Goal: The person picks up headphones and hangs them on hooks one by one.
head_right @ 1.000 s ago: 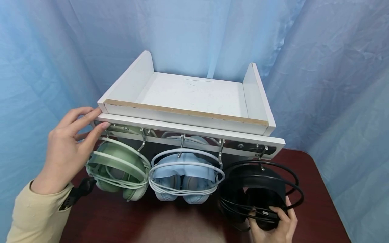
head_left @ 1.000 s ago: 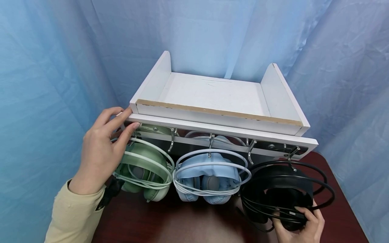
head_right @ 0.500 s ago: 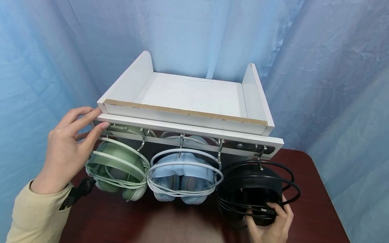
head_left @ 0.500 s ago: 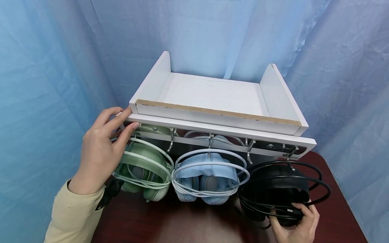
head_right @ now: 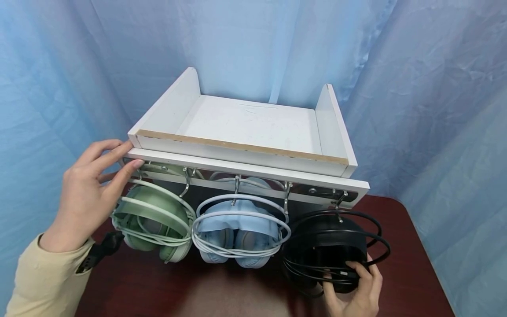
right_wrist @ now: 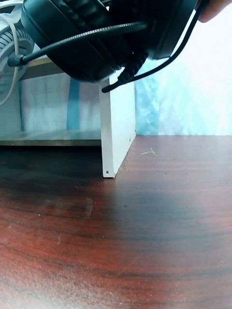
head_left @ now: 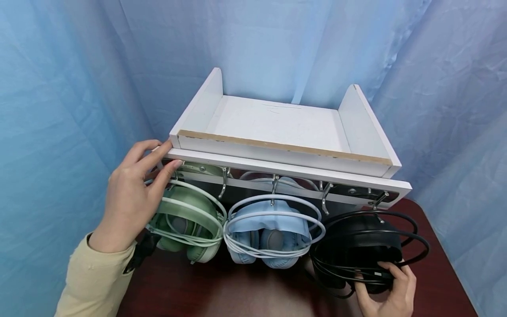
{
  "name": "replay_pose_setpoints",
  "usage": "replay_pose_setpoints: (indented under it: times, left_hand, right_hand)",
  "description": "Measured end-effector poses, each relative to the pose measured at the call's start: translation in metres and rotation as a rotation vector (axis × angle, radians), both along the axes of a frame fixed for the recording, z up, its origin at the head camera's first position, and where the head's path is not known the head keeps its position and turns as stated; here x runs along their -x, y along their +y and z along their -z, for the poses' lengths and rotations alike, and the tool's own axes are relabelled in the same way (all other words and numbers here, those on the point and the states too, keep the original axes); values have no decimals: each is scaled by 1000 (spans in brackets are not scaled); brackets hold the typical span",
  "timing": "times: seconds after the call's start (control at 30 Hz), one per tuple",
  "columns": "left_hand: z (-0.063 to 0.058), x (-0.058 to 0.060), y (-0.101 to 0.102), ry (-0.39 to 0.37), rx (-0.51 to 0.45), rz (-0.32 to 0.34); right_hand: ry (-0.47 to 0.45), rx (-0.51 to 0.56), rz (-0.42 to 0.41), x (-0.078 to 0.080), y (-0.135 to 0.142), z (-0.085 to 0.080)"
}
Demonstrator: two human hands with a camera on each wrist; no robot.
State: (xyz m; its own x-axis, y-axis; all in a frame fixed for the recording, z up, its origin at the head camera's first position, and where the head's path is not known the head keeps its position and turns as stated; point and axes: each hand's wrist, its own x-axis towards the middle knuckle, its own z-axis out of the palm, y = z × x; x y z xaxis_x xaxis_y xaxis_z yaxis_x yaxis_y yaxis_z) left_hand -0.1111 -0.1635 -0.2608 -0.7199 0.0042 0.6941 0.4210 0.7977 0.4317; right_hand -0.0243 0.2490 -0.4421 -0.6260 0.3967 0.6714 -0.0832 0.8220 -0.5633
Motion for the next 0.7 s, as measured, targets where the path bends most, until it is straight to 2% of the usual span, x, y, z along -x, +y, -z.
replay_pose_setpoints:
  times: [0.23,0.47,0.7]
  left_hand:
    - [0,1,-1,6,2,18]
    - [0,1,-3,29,12,29]
    - [1,1,-2,90,30,-23]
  right_hand:
    - [-68,-2,44,-6,-2,-5]
    - [-98,54,33,-20,-4,-10]
    - [-91,96,45,-28,-5,-15]
